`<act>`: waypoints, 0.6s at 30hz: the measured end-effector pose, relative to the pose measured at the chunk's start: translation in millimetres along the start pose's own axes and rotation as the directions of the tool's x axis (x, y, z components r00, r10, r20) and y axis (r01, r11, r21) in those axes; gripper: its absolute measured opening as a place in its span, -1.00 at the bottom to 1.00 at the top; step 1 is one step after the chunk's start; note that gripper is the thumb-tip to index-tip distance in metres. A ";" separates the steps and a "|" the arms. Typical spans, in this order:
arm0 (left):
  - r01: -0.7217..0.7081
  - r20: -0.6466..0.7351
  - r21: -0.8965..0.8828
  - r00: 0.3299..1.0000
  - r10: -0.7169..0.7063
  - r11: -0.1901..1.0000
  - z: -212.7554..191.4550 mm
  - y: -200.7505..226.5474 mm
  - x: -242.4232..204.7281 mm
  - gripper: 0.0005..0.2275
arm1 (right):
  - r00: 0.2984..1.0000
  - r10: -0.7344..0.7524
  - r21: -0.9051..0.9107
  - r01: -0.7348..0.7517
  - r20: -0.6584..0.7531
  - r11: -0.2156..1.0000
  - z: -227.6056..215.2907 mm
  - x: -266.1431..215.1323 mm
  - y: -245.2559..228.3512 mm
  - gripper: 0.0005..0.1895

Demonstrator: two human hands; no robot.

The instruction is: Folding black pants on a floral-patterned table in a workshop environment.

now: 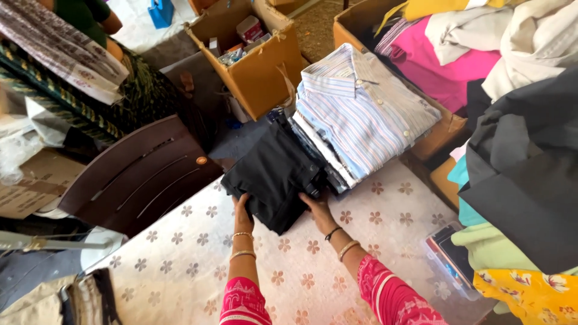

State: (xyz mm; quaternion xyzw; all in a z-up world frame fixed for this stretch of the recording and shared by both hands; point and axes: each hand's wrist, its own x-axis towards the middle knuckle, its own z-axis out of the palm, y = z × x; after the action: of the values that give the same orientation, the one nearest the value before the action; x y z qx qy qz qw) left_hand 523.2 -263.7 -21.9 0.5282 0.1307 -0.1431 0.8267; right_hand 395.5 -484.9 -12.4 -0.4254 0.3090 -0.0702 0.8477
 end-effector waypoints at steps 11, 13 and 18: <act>0.052 0.118 -0.031 0.992 -0.048 0.998 -0.6 23.2 37.4 -0.32 | 0.999 -0.040 0.001 0.040 -0.004 0.999 17.0 -2.9 12.0 0.21; 0.058 0.113 -0.003 0.992 -0.057 0.998 -7.8 23.1 35.3 -0.33 | 0.989 -0.137 -0.015 0.138 0.057 0.990 15.0 -1.6 12.5 0.18; 0.025 0.126 -0.250 0.992 0.007 0.968 -36.1 -20.0 19.0 -0.39 | 0.980 0.081 -0.178 -0.048 0.182 0.983 -15.8 22.8 31.5 0.03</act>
State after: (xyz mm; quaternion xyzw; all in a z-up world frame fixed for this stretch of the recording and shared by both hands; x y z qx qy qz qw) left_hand 531.0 -240.7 -60.4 0.4086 0.0976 -0.1622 0.8929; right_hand 399.9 -484.6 -54.2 -0.4917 0.2461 0.0249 0.8349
